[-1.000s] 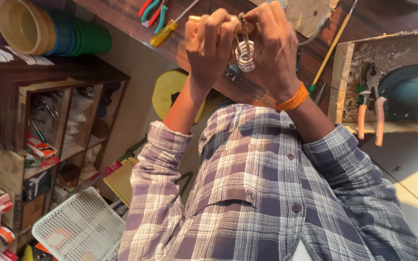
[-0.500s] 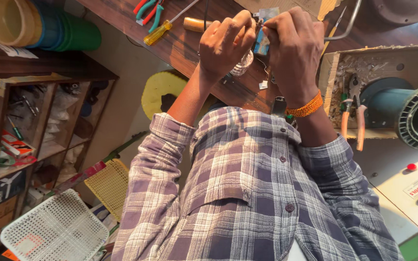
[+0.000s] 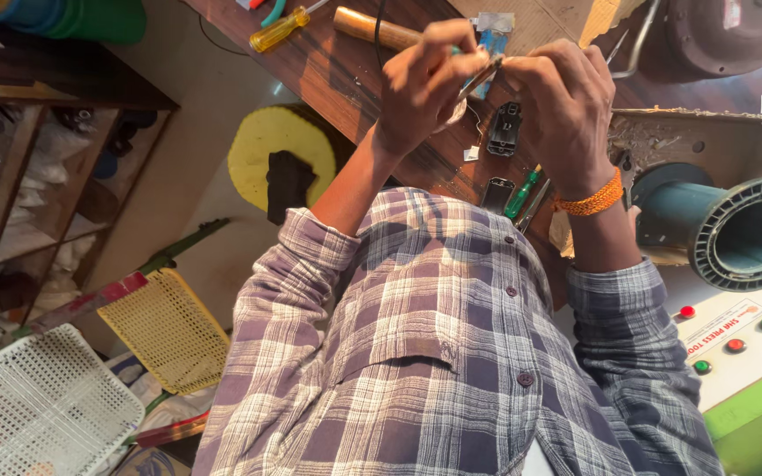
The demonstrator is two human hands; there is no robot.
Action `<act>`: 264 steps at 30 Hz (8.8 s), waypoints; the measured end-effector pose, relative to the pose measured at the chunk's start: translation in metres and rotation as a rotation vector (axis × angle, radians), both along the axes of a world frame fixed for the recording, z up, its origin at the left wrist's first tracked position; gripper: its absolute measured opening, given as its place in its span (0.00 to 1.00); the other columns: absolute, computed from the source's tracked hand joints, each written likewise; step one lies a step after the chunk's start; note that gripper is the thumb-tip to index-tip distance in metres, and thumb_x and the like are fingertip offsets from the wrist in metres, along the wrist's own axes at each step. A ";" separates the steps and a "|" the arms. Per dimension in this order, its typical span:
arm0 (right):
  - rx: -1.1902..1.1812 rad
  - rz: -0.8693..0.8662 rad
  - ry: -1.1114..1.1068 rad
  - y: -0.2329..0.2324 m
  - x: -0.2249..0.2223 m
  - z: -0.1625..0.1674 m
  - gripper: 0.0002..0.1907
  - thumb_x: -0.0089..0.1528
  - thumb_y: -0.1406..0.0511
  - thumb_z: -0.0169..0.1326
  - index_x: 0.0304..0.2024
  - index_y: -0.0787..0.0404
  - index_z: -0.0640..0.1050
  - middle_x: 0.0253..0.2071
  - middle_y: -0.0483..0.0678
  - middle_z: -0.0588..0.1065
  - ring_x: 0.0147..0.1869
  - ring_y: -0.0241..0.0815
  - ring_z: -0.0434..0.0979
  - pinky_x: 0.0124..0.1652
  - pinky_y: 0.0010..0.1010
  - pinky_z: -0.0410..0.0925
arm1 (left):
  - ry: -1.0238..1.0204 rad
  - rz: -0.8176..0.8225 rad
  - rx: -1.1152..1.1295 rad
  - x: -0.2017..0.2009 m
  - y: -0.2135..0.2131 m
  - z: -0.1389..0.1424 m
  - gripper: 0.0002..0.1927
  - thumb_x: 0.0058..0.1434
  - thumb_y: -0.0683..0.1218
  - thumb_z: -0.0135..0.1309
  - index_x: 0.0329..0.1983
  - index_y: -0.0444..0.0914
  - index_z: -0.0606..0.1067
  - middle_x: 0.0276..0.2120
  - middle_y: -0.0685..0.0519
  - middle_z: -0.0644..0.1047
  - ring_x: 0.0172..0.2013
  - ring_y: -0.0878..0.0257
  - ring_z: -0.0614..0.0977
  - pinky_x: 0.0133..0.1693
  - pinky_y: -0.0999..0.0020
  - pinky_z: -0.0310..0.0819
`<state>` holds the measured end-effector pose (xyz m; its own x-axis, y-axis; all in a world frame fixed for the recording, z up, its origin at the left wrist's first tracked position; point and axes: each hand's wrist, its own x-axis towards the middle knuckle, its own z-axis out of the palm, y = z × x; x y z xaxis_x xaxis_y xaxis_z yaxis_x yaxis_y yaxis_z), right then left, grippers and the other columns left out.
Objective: The person strips insulation from small wires and twists the exposed ends. They then insert the wires into a black plastic connector and secure them using pliers. The person repeats this process for multiple wires, occasionally adjusting the connector and wires with their hands.
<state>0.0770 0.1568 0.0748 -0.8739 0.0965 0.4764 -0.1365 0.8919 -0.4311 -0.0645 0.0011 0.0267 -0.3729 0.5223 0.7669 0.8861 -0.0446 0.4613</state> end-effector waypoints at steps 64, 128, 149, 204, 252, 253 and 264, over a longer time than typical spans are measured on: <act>-0.287 0.200 -0.022 0.034 0.001 -0.005 0.07 0.66 0.73 0.67 0.39 0.61 0.80 0.47 0.45 0.80 0.52 0.45 0.76 0.51 0.32 0.70 | -0.893 -0.782 -0.264 -0.020 -0.001 -0.007 0.16 0.70 0.45 0.60 0.57 0.35 0.77 0.50 0.51 0.82 0.53 0.64 0.81 0.59 0.65 0.75; -0.742 -0.129 0.033 -0.047 0.010 -0.066 0.11 0.74 0.70 0.54 0.58 0.65 0.71 0.50 0.52 0.79 0.54 0.47 0.84 0.51 0.35 0.75 | -1.067 -0.451 -0.333 0.020 -0.004 -0.011 0.27 0.80 0.60 0.35 0.64 0.40 0.75 0.46 0.49 0.75 0.47 0.62 0.80 0.48 0.64 0.77; -0.901 -0.044 -0.004 -0.025 0.030 -0.057 0.19 0.72 0.68 0.56 0.65 0.63 0.69 0.54 0.50 0.75 0.62 0.39 0.78 0.62 0.34 0.74 | -0.856 -0.399 -0.218 0.019 -0.004 -0.018 0.08 0.75 0.38 0.50 0.51 0.38 0.64 0.47 0.53 0.83 0.45 0.63 0.87 0.46 0.69 0.82; -1.177 -0.251 -0.087 -0.038 0.026 -0.028 0.11 0.69 0.76 0.61 0.51 0.67 0.73 0.45 0.49 0.79 0.48 0.33 0.81 0.47 0.23 0.76 | -0.346 -0.320 -0.145 0.019 0.000 -0.002 0.14 0.63 0.39 0.62 0.52 0.41 0.77 0.43 0.53 0.82 0.41 0.57 0.86 0.42 0.68 0.83; -0.841 -0.118 -0.206 0.010 0.024 -0.015 0.09 0.72 0.67 0.60 0.43 0.69 0.76 0.37 0.49 0.77 0.39 0.32 0.79 0.38 0.25 0.72 | -0.244 -0.352 -0.317 0.005 -0.001 0.025 0.05 0.65 0.47 0.62 0.41 0.44 0.78 0.29 0.58 0.78 0.29 0.60 0.74 0.42 0.63 0.61; -0.872 -0.159 -0.179 0.007 0.020 -0.019 0.10 0.73 0.66 0.57 0.42 0.69 0.76 0.37 0.48 0.78 0.40 0.32 0.81 0.40 0.24 0.72 | -0.277 -0.322 -0.318 0.005 -0.001 0.025 0.04 0.64 0.47 0.63 0.40 0.45 0.79 0.27 0.59 0.78 0.28 0.60 0.73 0.41 0.64 0.62; -1.099 0.009 -0.081 -0.008 0.029 -0.035 0.12 0.73 0.69 0.51 0.58 0.68 0.72 0.52 0.48 0.77 0.57 0.33 0.78 0.57 0.24 0.72 | -0.405 -0.436 -0.125 0.005 0.003 0.023 0.08 0.64 0.43 0.63 0.45 0.42 0.78 0.48 0.59 0.82 0.54 0.58 0.74 0.56 0.62 0.73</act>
